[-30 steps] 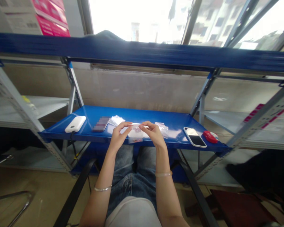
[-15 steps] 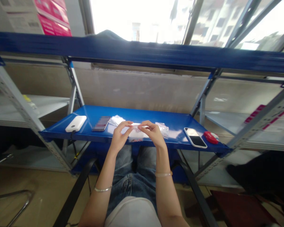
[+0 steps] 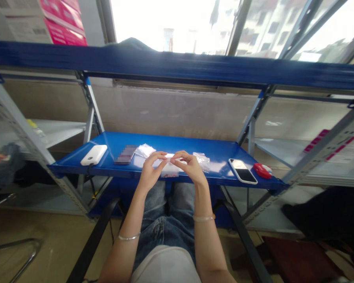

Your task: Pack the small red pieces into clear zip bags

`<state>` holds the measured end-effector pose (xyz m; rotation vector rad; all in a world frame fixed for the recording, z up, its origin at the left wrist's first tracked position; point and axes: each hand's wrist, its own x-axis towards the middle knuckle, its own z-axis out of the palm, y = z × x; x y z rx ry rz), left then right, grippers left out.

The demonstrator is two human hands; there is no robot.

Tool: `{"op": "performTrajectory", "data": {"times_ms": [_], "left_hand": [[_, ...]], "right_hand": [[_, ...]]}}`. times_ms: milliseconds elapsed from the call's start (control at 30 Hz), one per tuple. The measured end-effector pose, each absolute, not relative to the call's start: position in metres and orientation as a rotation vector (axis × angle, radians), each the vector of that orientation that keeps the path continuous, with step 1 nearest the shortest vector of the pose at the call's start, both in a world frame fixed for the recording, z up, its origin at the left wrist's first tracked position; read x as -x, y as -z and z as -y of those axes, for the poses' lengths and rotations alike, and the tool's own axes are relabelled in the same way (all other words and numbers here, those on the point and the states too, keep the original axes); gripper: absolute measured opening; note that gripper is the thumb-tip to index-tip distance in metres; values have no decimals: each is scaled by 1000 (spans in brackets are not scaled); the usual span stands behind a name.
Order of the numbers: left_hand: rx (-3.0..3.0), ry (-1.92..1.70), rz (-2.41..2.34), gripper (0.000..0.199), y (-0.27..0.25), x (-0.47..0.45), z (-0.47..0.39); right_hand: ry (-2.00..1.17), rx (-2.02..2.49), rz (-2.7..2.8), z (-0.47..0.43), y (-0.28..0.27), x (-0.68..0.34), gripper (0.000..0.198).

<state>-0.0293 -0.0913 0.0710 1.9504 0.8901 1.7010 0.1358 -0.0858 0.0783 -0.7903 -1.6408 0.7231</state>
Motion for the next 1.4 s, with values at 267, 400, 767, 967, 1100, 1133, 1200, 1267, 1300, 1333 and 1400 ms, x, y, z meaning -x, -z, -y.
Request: {"op": "performTrajectory", "data": {"times_ms": [267, 400, 767, 967, 1100, 1133, 1200, 1267, 1300, 1333, 1400], "left_hand": [[-1956, -1728, -900, 11, -68, 30, 90], [-1911, -1725, -916, 12, -66, 30, 89], [-1761, -1696, -913, 15, -67, 32, 88], [-1741, -1658, -907, 17, -66, 30, 87], [-1729, -1678, -902, 17, -65, 29, 87], [-1726, -1695, -909, 18, -65, 29, 86], [-1727, -1734, -939, 18, -64, 29, 86], [-1733, -1767, -976, 19, -63, 30, 84], [-1736, -1778, -989, 19, -63, 30, 83], [-1735, -1788, -996, 19, -62, 31, 83], [-1720, -1801, -1002, 19, -61, 31, 81]], "right_hand": [[-675, 803, 1677, 87, -81, -132, 16], [-658, 827, 1668, 86, -81, -133, 17], [-683, 809, 1636, 85, -78, -132, 16], [-707, 782, 1635, 87, -78, -132, 19], [-675, 811, 1654, 86, -78, -132, 18], [-671, 814, 1653, 86, -78, -132, 17], [-678, 808, 1650, 84, -77, -132, 17], [-700, 787, 1645, 83, -76, -132, 17], [-712, 778, 1642, 82, -75, -133, 17], [-724, 772, 1642, 81, -75, -133, 17], [-743, 768, 1652, 81, -75, -135, 17]]}}
